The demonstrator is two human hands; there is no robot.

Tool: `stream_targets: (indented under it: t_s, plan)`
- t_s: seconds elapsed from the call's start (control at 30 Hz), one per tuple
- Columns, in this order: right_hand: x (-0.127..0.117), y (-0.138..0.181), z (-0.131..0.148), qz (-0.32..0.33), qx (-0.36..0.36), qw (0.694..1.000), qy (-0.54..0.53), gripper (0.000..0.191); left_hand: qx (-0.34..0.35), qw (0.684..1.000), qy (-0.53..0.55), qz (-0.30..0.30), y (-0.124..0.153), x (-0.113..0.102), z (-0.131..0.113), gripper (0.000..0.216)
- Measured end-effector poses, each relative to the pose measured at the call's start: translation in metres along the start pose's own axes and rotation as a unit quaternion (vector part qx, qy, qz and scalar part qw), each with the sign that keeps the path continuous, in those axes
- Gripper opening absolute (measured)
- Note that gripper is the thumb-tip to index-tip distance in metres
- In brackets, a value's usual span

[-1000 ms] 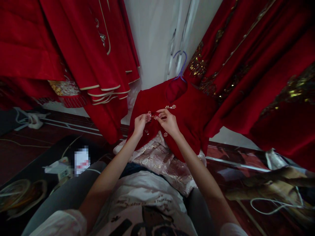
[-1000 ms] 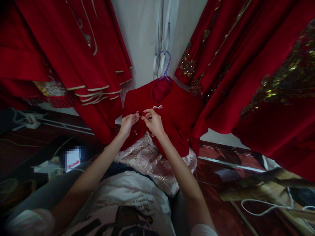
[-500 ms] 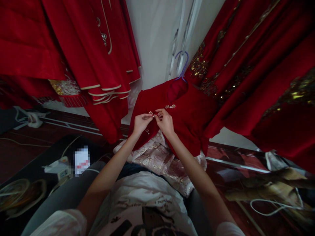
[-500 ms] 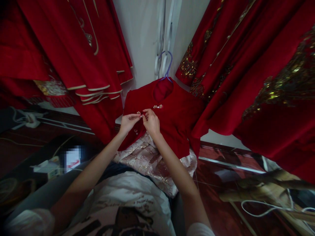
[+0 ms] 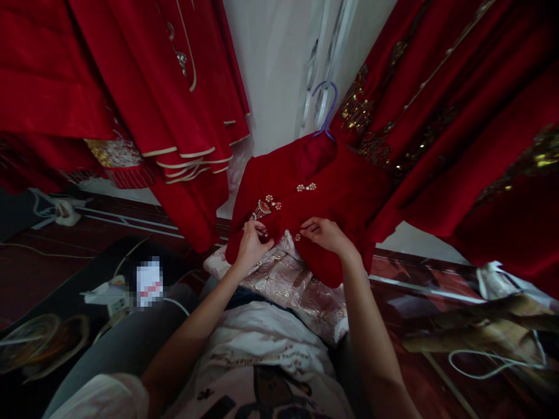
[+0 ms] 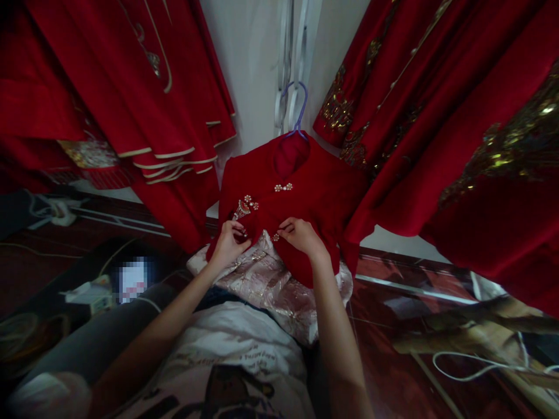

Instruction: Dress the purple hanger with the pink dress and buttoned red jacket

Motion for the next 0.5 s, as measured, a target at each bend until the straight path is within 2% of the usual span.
stream_targets:
  t_s: [0.1,0.33,0.43,0.5]
  plan:
    - [0.009,-0.005,-0.009,-0.009,0.003,1.000,0.027,0.013,-0.011,1.000,-0.027,-0.010,0.010,0.010,0.002,0.037]
    - [0.054,-0.021,-0.013,-0.012,-0.024,0.999,0.026,0.031,0.013,0.996,-0.092,0.013,0.008,0.022,0.006,0.025]
    - [0.059,-0.023,-0.013,-0.052,-0.018,0.998,0.020,0.031,-0.003,0.996,-0.085,0.003,0.005,0.025,0.010,0.026]
    - [0.058,-0.023,-0.014,-0.051,-0.008,0.999,0.010,0.028,-0.014,0.996,-0.085,-0.006,0.001,0.026,0.013,0.025]
Point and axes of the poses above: each hand's wrist, its own y-axis away from the middle knuckle, its own x-axis out of the palm, z = x × y, the point moved 4 cm from there along -y, towards the middle knuckle, and after that the axes turned 15 degrees about x, right-handed, at the moved point
